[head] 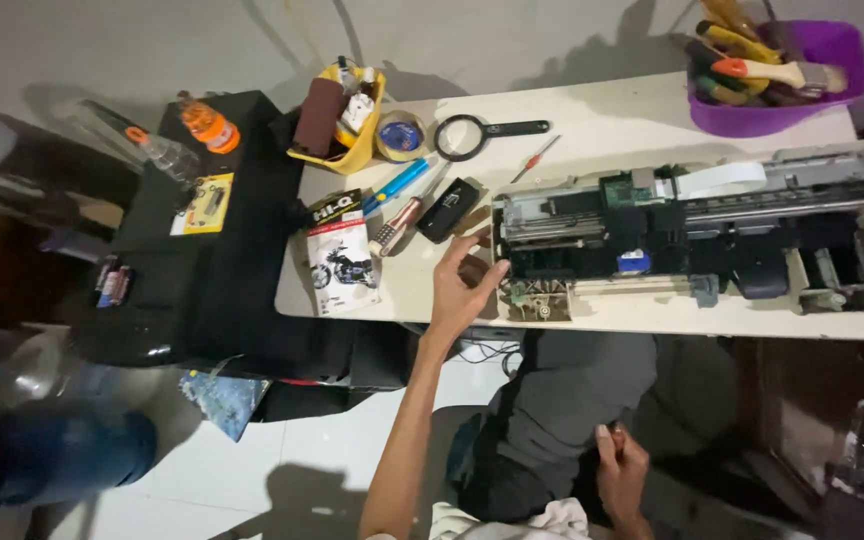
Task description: Reassembling the internal frame and outer casing of a printer on a repair bench.
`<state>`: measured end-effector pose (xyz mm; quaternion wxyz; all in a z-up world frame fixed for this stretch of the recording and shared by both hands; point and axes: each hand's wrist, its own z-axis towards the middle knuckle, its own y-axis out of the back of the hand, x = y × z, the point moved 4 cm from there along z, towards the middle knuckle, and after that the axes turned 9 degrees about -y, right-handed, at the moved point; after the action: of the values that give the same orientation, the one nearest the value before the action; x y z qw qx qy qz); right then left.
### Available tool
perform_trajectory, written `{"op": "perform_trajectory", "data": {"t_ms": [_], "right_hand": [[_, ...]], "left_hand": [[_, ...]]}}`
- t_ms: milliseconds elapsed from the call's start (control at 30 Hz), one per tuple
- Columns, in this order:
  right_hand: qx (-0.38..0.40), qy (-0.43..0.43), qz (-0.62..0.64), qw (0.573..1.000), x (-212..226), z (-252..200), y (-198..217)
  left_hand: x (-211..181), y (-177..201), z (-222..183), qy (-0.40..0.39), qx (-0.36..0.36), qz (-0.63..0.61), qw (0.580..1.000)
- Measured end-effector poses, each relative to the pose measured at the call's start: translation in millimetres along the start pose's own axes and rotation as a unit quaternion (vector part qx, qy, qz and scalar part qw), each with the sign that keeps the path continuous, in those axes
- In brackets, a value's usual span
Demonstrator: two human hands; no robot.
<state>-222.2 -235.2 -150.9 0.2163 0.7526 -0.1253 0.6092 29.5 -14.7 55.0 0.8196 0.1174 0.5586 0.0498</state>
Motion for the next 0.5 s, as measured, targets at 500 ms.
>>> {"op": "perform_trajectory", "data": {"t_ms": [500], "right_hand": [[-0.215, 0.175, -0.168, 0.946, 234, 169, 160]], "left_hand": [[-3, -24, 21, -0.112, 0.024, 0.003, 0.993]]}}
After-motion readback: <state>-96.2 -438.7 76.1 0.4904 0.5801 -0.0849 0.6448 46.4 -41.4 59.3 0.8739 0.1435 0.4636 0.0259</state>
